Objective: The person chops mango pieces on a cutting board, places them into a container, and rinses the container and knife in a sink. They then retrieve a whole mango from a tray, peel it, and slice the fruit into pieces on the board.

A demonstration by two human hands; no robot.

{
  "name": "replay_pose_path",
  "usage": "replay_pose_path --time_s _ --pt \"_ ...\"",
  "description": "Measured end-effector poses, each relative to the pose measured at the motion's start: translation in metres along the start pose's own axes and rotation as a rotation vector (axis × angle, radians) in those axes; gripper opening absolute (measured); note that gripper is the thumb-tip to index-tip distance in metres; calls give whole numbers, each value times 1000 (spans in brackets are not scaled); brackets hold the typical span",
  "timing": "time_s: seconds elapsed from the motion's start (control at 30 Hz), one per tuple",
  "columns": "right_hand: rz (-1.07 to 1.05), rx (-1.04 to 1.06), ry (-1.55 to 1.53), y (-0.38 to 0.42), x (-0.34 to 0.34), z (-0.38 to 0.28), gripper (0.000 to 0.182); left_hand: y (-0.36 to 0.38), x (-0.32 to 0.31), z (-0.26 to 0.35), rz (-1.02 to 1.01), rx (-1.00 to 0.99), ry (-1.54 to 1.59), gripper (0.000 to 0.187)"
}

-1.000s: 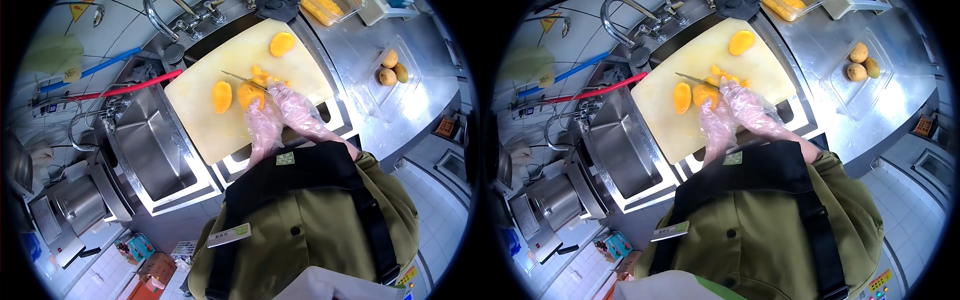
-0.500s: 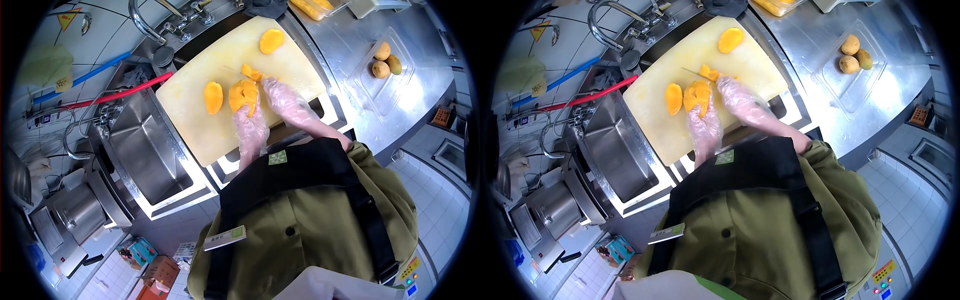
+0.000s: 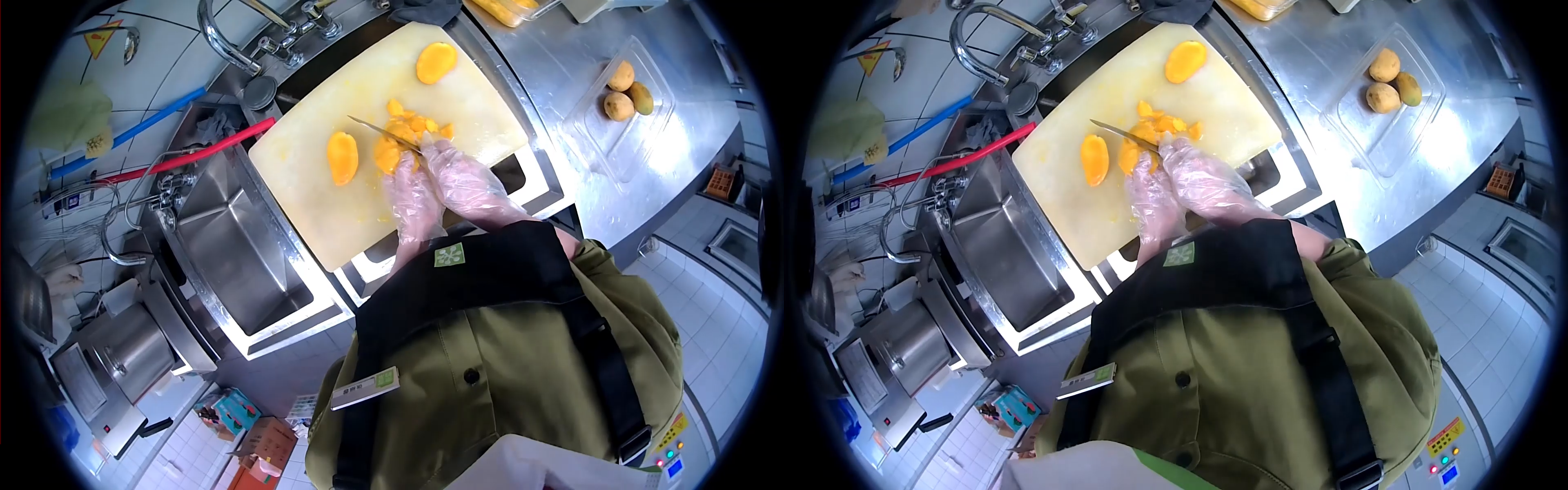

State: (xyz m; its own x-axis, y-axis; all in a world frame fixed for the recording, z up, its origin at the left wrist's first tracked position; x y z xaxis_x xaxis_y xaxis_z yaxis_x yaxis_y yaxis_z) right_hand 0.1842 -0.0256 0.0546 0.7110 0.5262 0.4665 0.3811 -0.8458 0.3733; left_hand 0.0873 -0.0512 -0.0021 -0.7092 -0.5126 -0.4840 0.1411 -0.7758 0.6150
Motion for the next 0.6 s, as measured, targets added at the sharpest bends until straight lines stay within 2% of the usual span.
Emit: replay_pose_path --time_s 0.07,0.13,0.2,0.3,0.37,0.4,0.43,0.53,0.6 --pt "29 -150 -187 4 1 3 40 0 -15 -8 -150 156 429 27" --pt "45 -100 -196 2 2 1 42 -3 -10 -6 -162 118 406 30" --pt "55 148 -30 -5 5 -16 44 -10 2 -11 -184 123 421 33" --pt "65 22 6 -3 12 -20 40 -23 12 -22 -240 167 533 37" --pt "91 261 94 -22 6 -4 36 -22 6 -21 -278 162 647 41" --pt "106 380 137 -29 0 3 34 -19 7 -14 -227 123 616 42" --pt "228 444 62 -28 8 -1 26 -12 5 -4 -177 86 583 43" --pt "97 335 -139 -33 6 11 21 -11 8 4 -154 29 621 41" --pt "201 407 -175 -27 16 3 22 -10 9 8 -162 15 677 39"
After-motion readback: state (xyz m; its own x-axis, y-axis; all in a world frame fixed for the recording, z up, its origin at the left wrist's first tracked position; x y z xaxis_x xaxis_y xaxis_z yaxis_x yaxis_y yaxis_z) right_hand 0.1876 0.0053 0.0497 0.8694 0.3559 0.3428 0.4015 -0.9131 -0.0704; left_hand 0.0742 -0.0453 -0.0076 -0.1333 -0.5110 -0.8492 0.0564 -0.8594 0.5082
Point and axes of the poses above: each hand's wrist, its own y-axis away from the middle knuckle, its own x-axis out of the back of the hand, z = x × y, the point moved 9 cm from there along -y, towards the middle knuckle, and after that the axes turned 15 degrees about x, right-handed, at the moved point
